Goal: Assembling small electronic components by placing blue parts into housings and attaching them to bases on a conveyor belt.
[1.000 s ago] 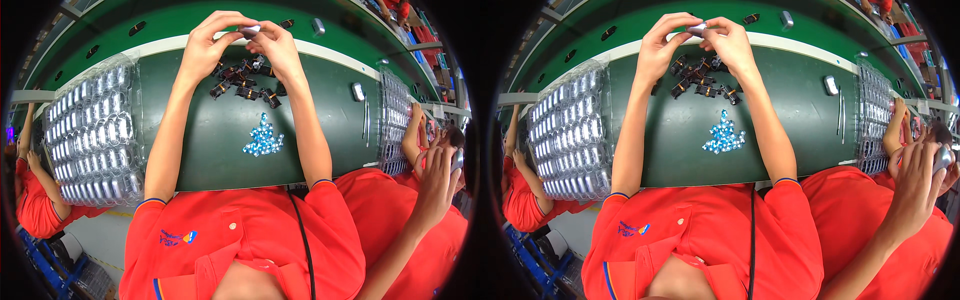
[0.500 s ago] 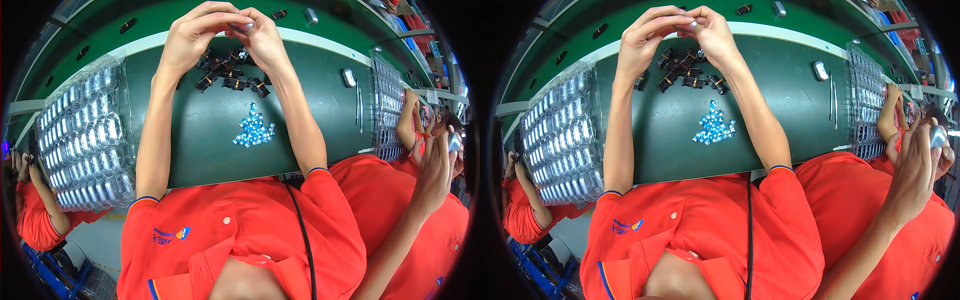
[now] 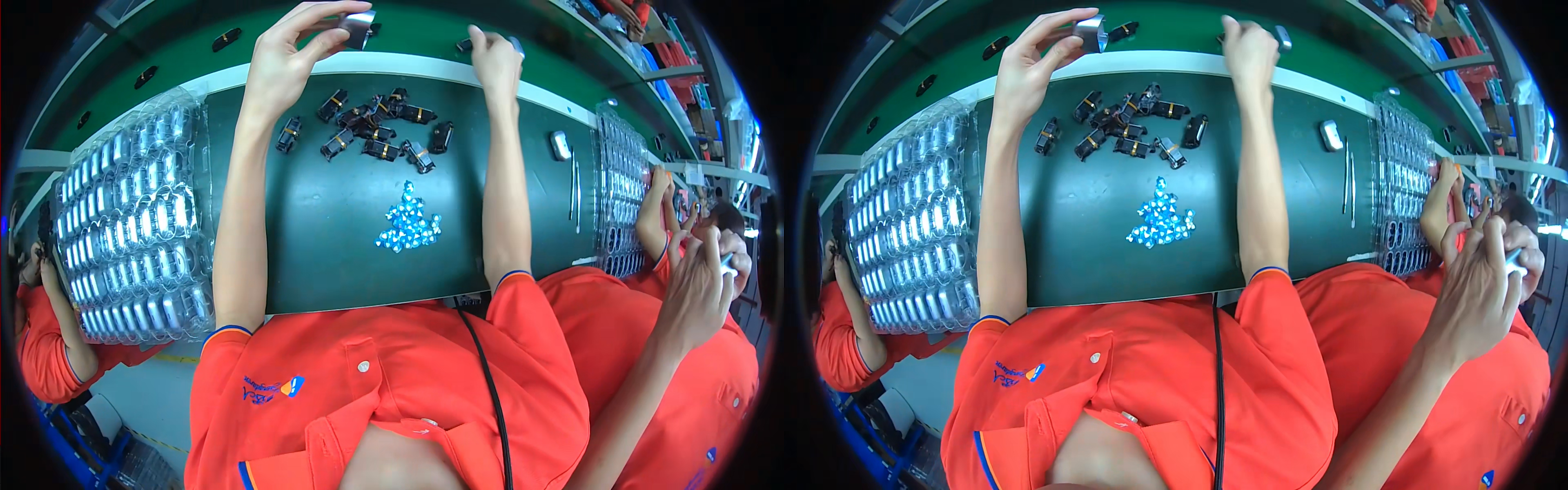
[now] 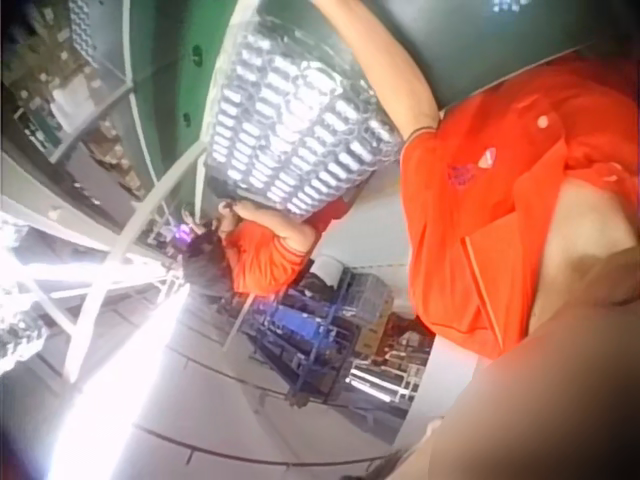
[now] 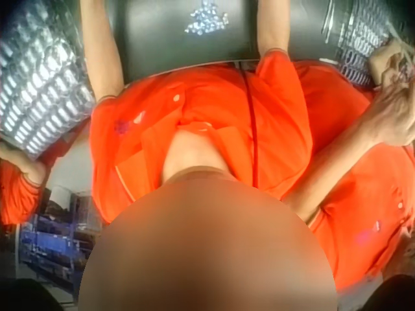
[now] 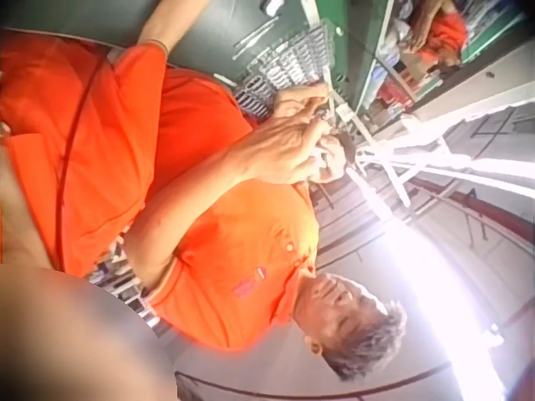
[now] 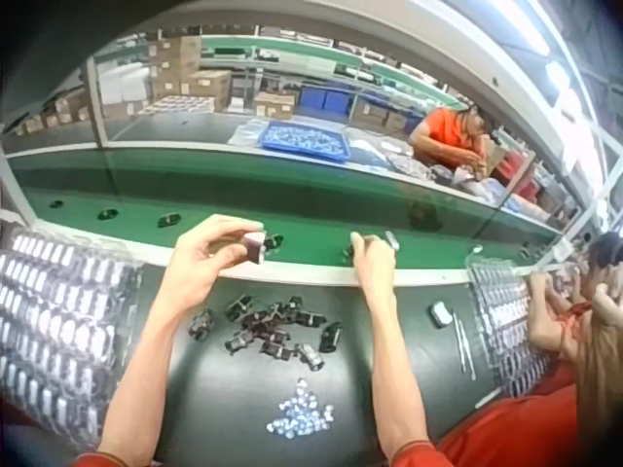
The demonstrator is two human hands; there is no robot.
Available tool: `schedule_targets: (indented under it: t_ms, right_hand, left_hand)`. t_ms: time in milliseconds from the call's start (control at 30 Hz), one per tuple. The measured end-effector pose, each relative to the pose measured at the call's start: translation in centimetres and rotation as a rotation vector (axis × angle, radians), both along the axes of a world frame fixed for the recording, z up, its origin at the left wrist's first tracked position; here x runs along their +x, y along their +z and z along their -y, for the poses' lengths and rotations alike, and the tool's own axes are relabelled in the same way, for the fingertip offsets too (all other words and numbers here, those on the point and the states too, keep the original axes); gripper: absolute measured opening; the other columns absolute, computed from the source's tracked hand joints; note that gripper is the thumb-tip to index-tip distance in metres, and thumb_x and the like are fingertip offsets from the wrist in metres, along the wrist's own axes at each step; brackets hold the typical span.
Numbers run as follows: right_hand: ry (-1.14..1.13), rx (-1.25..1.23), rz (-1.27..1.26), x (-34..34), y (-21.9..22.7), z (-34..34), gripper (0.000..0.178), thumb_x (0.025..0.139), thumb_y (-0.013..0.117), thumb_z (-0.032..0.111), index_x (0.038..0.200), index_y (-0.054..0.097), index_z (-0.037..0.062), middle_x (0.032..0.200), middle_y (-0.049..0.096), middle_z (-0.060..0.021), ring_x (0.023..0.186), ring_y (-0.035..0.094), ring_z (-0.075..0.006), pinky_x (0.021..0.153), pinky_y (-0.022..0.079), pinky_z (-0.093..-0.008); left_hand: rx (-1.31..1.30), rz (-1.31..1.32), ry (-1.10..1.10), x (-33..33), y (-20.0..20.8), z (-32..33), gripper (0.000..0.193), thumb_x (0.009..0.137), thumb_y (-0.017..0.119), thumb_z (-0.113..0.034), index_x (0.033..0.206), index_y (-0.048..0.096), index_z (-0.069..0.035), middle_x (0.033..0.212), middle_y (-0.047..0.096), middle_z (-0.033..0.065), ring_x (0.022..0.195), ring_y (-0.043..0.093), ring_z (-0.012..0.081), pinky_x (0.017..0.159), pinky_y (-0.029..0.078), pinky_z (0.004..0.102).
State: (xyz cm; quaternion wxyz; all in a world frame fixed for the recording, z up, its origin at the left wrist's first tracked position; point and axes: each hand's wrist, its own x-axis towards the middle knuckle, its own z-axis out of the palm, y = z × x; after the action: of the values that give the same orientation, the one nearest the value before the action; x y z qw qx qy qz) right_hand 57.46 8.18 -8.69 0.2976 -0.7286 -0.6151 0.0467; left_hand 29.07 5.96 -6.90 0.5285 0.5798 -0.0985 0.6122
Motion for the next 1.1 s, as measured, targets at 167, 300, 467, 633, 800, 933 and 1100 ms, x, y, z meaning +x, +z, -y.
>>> schedule_targets:
  t_ms: [167,300,467,633,800,933,1100]
  right_hand:
    - [-0.075,0.063,0.304,0.2,-3.1,-3.1,0.032,0.095,0.062,0.023,0.116,0.063,-0.0013,0.1,0.072,-0.018,0.092,0.072,-0.0194,0.076,0.056,-0.0332]
    - [0.276,0.024,-0.321,-4.0,0.2,0.2,0.033,0.091,0.069,0.017,0.119,0.062,0.0007,0.103,0.072,-0.017,0.096,0.07,-0.0189,0.077,0.056,-0.0342]
    - [0.665,0.27,-0.637,-10.4,2.1,4.6,0.039,0.085,0.075,0.008,0.121,0.063,-0.0001,0.104,0.071,-0.0125,0.098,0.068,-0.0178,0.082,0.058,-0.0309]
    - [0.634,0.336,-0.501,-10.4,1.8,4.8,0.04,0.084,0.076,0.007,0.121,0.062,-0.0023,0.105,0.07,-0.0128,0.1,0.068,-0.0181,0.085,0.058,-0.0295]
    - [0.599,0.214,-0.693,-10.4,1.2,5.2,0.038,0.085,0.075,0.008,0.12,0.063,-0.0016,0.107,0.069,-0.0131,0.103,0.067,-0.0192,0.087,0.057,-0.0314]
    - [0.737,-0.007,-1.263,-9.1,0.3,4.0,0.036,0.091,0.071,0.015,0.121,0.062,-0.0007,0.11,0.066,-0.0133,0.107,0.065,-0.022,0.09,0.056,-0.0348]
    - [0.811,-0.37,-1.655,-10.2,-0.1,4.8,0.036,0.096,0.062,0.02,0.123,0.058,-0.0027,0.113,0.064,-0.0138,0.107,0.062,-0.0238,0.097,0.051,-0.0385]
  left_hand:
    - [-0.391,-0.644,0.602,-1.8,1.3,1.9,0.033,0.093,0.058,-0.001,0.124,0.067,-0.01,0.117,0.066,0.0049,0.106,0.065,0.0178,0.093,0.055,0.0299]
    - [-0.546,-0.587,0.509,-2.0,0.2,1.8,0.035,0.093,0.061,-0.004,0.128,0.064,-0.009,0.112,0.067,0.0047,0.103,0.065,0.0165,0.089,0.055,0.0289]
    - [-0.672,-0.476,0.367,-1.4,0.0,1.9,0.038,0.091,0.061,0.002,0.128,0.061,-0.005,0.108,0.067,0.0074,0.096,0.066,0.0151,0.084,0.056,0.0272]
    - [-0.647,-0.472,0.342,-0.7,0.4,2.2,0.038,0.091,0.062,0.0,0.129,0.06,-0.005,0.108,0.067,0.0102,0.095,0.067,0.0162,0.083,0.057,0.0271]
    - [-0.719,-0.476,0.297,-0.8,0.7,2.4,0.039,0.09,0.063,0.0,0.129,0.06,-0.005,0.108,0.067,0.0096,0.095,0.067,0.0164,0.083,0.056,0.0275]
    - [-0.583,-0.508,0.351,-0.2,0.0,1.6,0.04,0.09,0.064,0.0,0.129,0.061,-0.005,0.11,0.067,0.0086,0.091,0.067,0.0168,0.08,0.056,0.0276]
    - [-0.192,-0.332,0.195,-0.6,-1.9,0.7,0.035,0.089,0.065,-0.003,0.123,0.065,-0.006,0.106,0.069,0.0077,0.09,0.066,0.0153,0.078,0.055,0.0284]
